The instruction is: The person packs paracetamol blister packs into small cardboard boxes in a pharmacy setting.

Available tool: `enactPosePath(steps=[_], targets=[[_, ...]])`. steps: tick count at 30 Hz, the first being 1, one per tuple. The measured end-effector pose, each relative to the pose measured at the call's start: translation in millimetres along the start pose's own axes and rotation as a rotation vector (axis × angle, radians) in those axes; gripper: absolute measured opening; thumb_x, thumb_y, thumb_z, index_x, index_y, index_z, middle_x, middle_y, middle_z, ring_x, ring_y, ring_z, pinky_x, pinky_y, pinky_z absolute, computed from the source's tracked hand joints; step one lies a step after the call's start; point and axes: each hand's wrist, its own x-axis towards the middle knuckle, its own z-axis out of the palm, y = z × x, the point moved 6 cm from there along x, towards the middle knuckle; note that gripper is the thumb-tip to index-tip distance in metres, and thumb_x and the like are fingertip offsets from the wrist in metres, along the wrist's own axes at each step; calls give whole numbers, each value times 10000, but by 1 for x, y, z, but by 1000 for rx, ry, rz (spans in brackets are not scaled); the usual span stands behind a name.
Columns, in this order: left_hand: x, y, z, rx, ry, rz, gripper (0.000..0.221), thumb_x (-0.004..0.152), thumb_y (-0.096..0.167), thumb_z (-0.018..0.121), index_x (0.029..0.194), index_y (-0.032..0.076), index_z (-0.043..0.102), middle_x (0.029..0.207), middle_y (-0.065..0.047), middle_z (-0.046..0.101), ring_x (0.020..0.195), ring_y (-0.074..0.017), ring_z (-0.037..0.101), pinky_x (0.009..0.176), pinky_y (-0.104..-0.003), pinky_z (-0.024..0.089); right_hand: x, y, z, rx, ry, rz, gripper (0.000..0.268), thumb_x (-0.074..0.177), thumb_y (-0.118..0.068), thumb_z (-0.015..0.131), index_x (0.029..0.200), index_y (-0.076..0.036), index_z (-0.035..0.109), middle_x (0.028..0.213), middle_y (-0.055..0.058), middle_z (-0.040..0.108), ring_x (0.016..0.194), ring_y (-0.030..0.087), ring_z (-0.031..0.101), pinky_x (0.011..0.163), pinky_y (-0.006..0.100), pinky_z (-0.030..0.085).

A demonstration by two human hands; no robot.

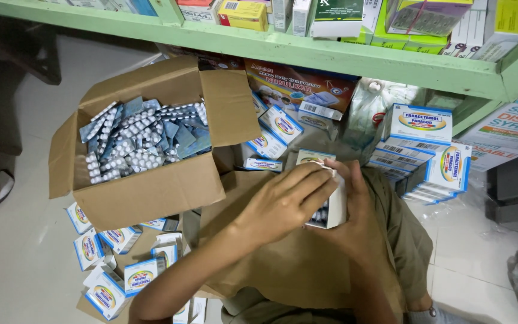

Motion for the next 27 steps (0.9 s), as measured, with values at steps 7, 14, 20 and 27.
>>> enactPosePath(steps=[7, 14, 20, 27], targets=[[-18, 14, 13, 182, -76, -99, 487, 911, 146, 621, 1377, 3, 626, 1439, -122, 556, 1323, -308, 528, 1135, -496, 421, 5, -8, 1, -135, -10, -24, 1309, 662, -53, 934, 1659, -195, 99, 1594, 190, 421, 1443, 332, 493, 1182, 443, 440], [-19, 22, 15, -112, -93, -468, 562, 892, 136, 604, 1441, 30, 553, 1526, -124, 434, 1428, -402, 357, 1186, -722, 179, 0, 3, 5, -76, 51, 34, 1171, 768, -21, 843, 1674, -138, 110, 1596, 195, 432, 1420, 311, 509, 1182, 431, 444], [-24, 29, 20, -233, -2, -701, 528, 964, 191, 571, 1449, -11, 522, 1580, -196, 349, 1448, -485, 272, 1159, -770, 100, -4, 15, 7, 8, 19, 71, 897, 965, -131, 661, 1696, -134, 141, 1624, 191, 431, 1425, 300, 506, 1201, 403, 438], [-71, -40, 36, -417, 140, -717, 506, 1063, 325, 505, 1414, -40, 522, 1570, -276, 328, 1412, -425, 376, 1215, -546, 310, 1, 25, -3, 29, 109, 45, 1340, 663, -163, 937, 1697, -151, 83, 1614, 173, 413, 1439, 282, 505, 1156, 428, 515]])
